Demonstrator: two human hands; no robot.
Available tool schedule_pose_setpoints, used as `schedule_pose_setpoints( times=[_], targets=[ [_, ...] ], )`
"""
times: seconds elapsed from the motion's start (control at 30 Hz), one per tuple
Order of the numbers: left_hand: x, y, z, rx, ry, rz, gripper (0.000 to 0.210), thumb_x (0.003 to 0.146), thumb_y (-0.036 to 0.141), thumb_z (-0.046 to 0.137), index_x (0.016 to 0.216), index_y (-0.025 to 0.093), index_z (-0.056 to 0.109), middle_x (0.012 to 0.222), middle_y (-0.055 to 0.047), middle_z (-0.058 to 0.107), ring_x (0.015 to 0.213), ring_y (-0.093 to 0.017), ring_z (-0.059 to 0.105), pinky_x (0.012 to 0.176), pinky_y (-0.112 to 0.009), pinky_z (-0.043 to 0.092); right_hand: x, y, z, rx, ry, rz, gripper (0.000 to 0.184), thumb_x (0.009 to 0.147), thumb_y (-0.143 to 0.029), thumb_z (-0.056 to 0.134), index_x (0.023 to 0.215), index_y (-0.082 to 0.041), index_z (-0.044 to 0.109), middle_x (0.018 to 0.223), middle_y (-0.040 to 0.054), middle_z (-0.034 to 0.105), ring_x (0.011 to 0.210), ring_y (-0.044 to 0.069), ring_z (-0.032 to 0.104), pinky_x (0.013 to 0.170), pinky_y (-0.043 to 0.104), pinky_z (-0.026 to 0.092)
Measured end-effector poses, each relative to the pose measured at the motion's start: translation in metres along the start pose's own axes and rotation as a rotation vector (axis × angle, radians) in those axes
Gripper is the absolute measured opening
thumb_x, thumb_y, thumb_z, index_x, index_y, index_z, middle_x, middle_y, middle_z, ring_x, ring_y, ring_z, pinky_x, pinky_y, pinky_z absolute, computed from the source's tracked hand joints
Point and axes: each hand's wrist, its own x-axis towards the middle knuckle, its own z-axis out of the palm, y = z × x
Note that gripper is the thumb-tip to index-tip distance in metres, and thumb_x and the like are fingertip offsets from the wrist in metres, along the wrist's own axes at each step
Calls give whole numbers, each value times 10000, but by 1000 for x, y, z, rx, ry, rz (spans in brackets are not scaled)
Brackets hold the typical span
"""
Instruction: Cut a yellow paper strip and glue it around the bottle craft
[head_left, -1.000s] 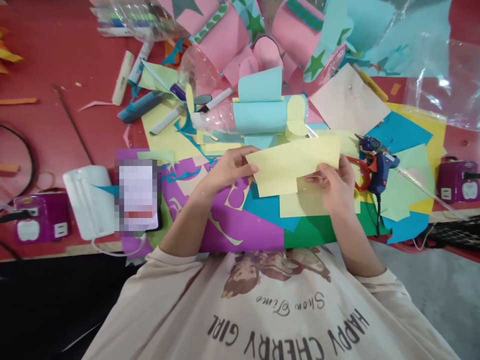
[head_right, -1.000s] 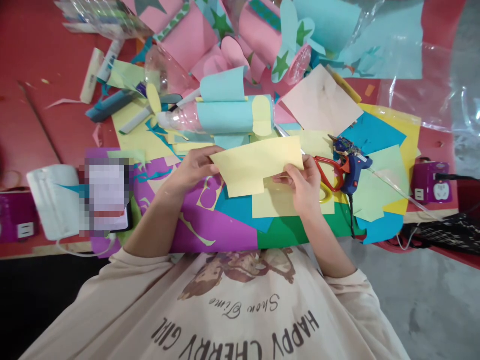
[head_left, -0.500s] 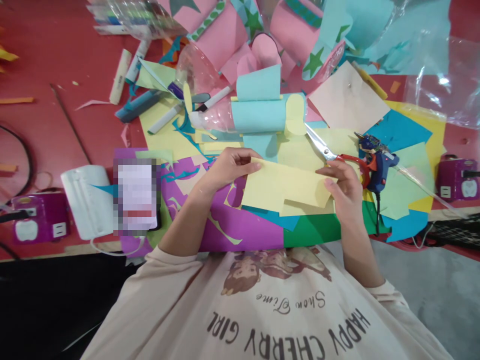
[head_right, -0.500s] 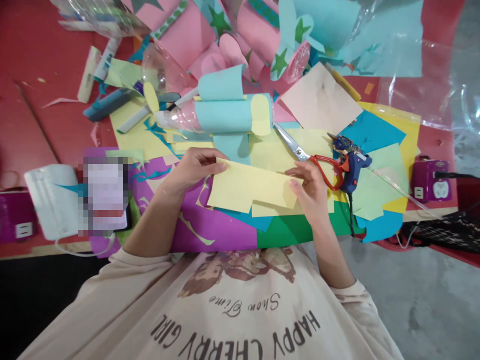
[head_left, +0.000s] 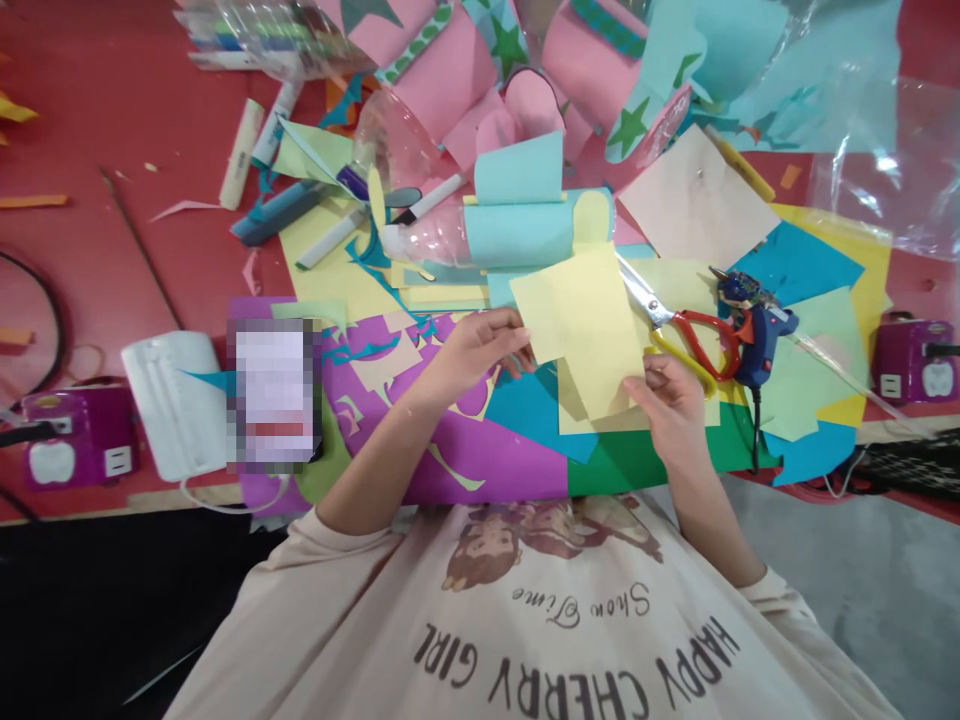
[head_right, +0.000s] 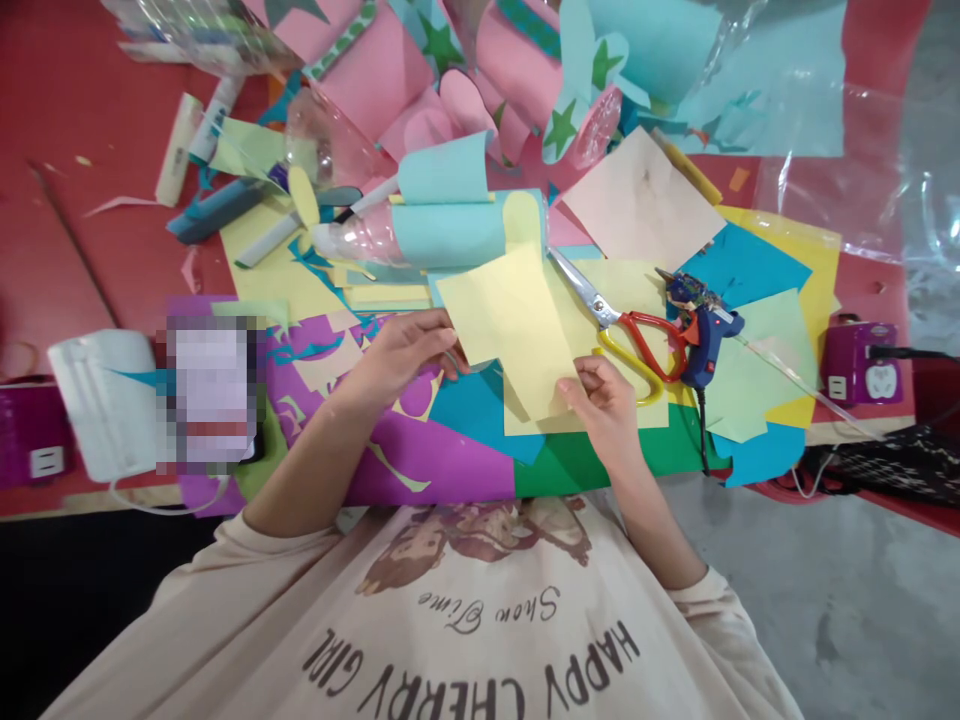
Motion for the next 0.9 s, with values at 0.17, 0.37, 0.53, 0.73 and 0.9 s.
schedule_pose_setpoints(
  times=[0.17, 0.37, 0.53, 0.73, 0.9],
  targets=[
    [-2, -9, 6, 100, 137, -45, 370, 680, 479, 721, 680, 149, 555, 436, 39, 560, 354, -79, 529, 336, -149, 400, -8, -6, -7, -224, -90, -69, 129, 810, -325, 659, 809, -202, 622, 692, -5, 655, 627, 129, 632, 560, 240, 507],
    [-3, -7, 1, 183, 169, -12, 386, 702, 494, 704, 632, 148, 548, 419, 51, 522, 321, -40, 463, 304, -117, 329, 10, -10, -40, -834, 191, -492, 202, 874, -211, 518, 1048, -201, 622, 1128, 122, 670, 1107, 258, 611, 978, 477, 486],
    [-4, -6, -1, 204, 152, -37, 340, 789, 424, 639, 616, 159, 514, 416, 44, 530, 306, -40, 451, 303, -124, 324, 24, -7, -56, -1154, 72, -350, 560, 778, -126, 517, 1334, -168, 460, 1233, 170, 576, 1189, 328, 528, 997, 540, 450],
    [-2, -7, -2, 118, 130, -114, 279, 884, 305, 480, 643, 164, 491, 419, 28, 556, 299, -66, 490, 307, -135, 349, 41, -15, -52, -1323, 4, -262, 654, 703, -95, 550, 1347, -199, 493, 1070, 147, 555, 1097, 346, 541, 954, 544, 454],
    [-2, -6, -2, 99, 138, -137, 287, 898, 268, 442, 629, 168, 463, 427, 27, 559, 295, -67, 483, 314, -143, 365, 50, -20, -51, -1241, 77, -209, 501, 694, -134, 583, 1188, -214, 610, 926, 101, 567, 940, 303, 603, 858, 474, 505]
  ],
)
